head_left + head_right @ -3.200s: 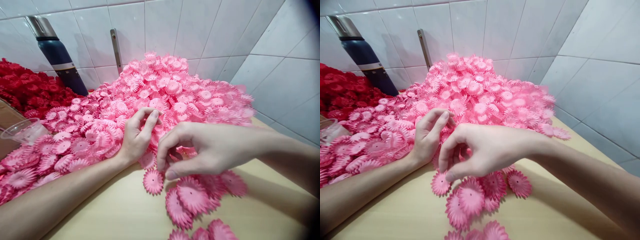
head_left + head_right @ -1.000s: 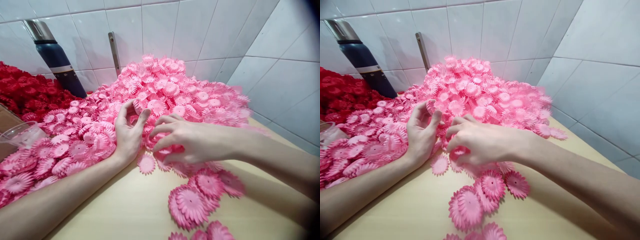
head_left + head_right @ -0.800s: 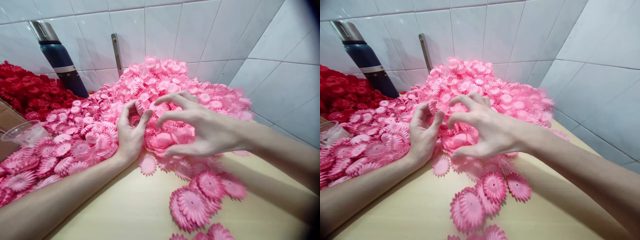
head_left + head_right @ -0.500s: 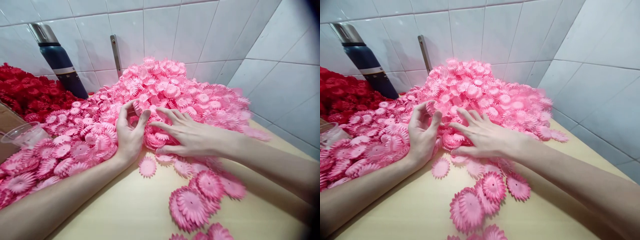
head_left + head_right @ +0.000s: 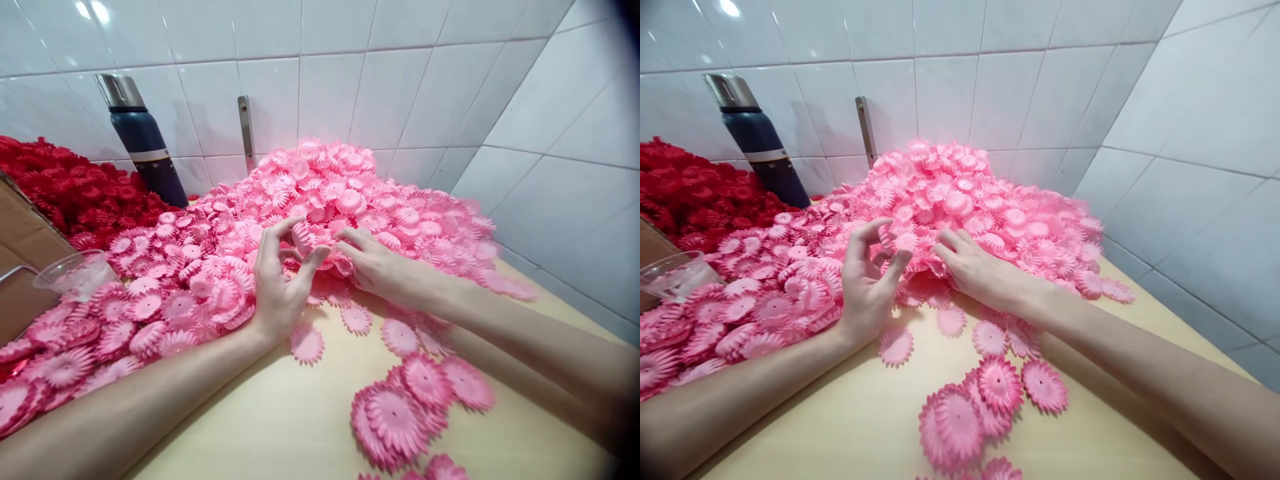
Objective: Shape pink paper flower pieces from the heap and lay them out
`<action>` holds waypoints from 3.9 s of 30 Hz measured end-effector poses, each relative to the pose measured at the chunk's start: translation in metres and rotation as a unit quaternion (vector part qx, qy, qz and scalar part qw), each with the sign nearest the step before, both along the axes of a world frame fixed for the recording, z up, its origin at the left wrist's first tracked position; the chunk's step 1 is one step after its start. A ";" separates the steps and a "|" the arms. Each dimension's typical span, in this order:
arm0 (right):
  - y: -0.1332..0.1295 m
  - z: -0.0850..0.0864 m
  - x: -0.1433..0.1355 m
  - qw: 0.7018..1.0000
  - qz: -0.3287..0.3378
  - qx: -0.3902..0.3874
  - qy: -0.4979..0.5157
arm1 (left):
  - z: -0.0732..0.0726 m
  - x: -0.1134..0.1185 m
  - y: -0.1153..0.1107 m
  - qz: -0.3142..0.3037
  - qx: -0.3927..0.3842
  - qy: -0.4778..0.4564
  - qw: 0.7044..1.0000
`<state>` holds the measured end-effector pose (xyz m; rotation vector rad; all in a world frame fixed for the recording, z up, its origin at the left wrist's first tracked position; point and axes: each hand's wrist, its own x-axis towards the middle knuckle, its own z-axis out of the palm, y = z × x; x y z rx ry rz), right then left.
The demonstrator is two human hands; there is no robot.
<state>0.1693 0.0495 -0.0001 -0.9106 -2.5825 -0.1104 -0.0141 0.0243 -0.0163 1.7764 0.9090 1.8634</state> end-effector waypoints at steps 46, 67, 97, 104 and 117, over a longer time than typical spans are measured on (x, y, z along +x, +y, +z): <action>-0.020 0.076 0.010 0.868 -0.059 -0.490 0.045 | -0.001 -0.003 0.001 -0.064 0.022 0.032 0.997; -0.008 -0.014 0.003 0.675 0.025 -0.489 0.552 | 0.006 -0.001 -0.006 -0.073 -0.104 0.159 0.979; -0.033 -0.013 0.000 0.858 -0.004 -0.220 0.465 | -0.001 -0.003 -0.008 -0.126 -0.173 0.118 0.970; -0.028 -0.020 -0.001 0.910 0.046 -0.077 0.405 | 0.004 -0.001 -0.008 -0.144 -0.218 0.121 0.958; -0.026 -0.020 0.001 0.919 0.062 -0.097 0.376 | 0.013 0.002 -0.001 -0.215 -0.271 0.097 0.933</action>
